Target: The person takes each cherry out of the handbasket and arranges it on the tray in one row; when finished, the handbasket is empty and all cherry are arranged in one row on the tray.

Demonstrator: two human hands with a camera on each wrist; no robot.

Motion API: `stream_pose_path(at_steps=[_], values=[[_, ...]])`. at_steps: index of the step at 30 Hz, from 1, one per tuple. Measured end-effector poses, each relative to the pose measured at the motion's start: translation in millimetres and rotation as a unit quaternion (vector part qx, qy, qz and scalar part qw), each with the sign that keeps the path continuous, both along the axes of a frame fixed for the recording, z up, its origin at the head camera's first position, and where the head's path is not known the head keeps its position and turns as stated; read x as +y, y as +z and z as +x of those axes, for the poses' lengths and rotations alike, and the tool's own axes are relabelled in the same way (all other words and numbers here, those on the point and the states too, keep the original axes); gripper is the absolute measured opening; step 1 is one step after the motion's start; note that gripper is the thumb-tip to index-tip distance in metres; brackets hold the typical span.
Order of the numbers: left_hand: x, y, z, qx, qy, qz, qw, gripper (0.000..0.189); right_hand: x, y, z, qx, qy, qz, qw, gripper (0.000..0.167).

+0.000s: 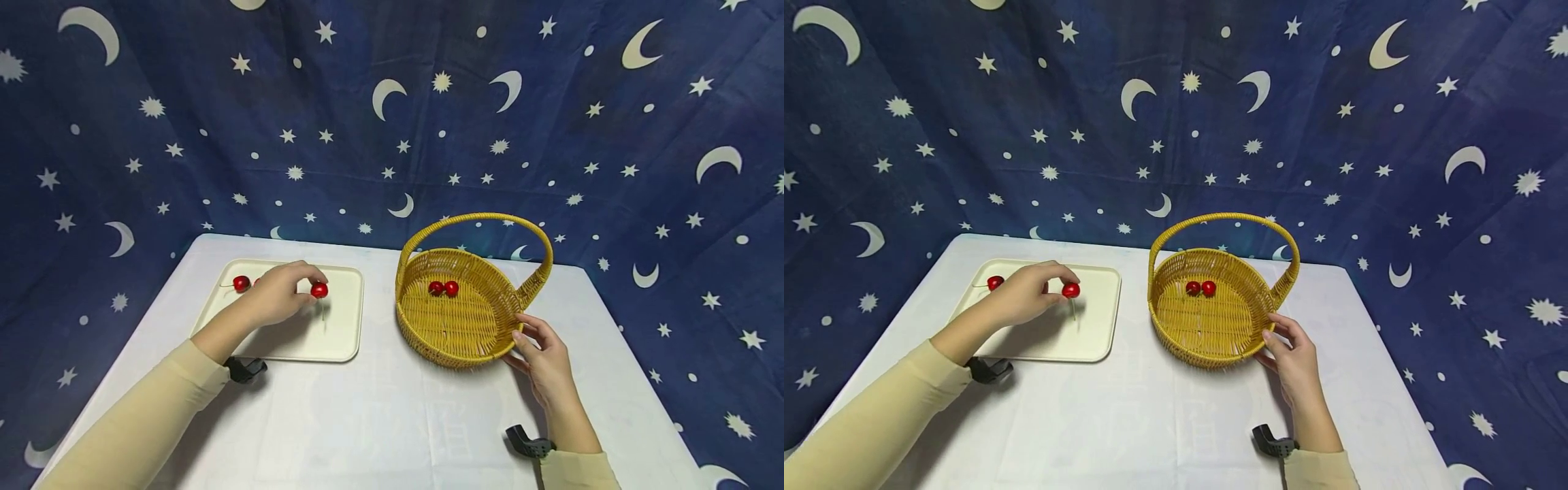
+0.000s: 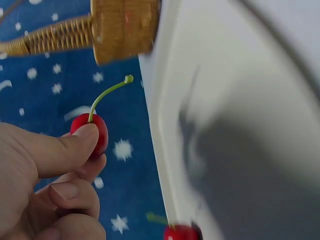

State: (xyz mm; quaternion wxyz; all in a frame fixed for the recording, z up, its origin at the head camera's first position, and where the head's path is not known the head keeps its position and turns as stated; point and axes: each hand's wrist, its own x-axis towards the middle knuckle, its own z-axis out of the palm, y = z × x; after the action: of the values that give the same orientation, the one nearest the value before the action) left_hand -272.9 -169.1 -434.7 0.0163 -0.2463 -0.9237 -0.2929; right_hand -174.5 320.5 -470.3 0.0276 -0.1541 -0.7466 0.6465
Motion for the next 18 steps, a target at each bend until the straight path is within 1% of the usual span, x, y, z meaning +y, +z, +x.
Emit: stream_pose_path(at_steps=[3,6,13,18], values=[[-11.5,-2.8,-8.7,0.005,0.010,-0.018,0.9998,0.036,0,0.6,0.6,0.001,0.001,0.003,1.0000,0.048],[-16.8,-6.5,-15.9,0.007,0.016,-0.041,0.9990,0.036,0,1.3,0.5,0.002,0.002,0.004,1.0000,0.048],[-18.0,-17.0,-28.8,-0.013,0.033,-0.091,0.9952,0.035,0,1.4,-0.7,0.006,0.000,0.000,1.0000,0.047],[-19.0,-21.6,-34.7,-0.026,0.041,-0.111,0.9926,0.034,0,0.9,-1.2,0.006,0.001,-0.003,1.0000,0.047]])
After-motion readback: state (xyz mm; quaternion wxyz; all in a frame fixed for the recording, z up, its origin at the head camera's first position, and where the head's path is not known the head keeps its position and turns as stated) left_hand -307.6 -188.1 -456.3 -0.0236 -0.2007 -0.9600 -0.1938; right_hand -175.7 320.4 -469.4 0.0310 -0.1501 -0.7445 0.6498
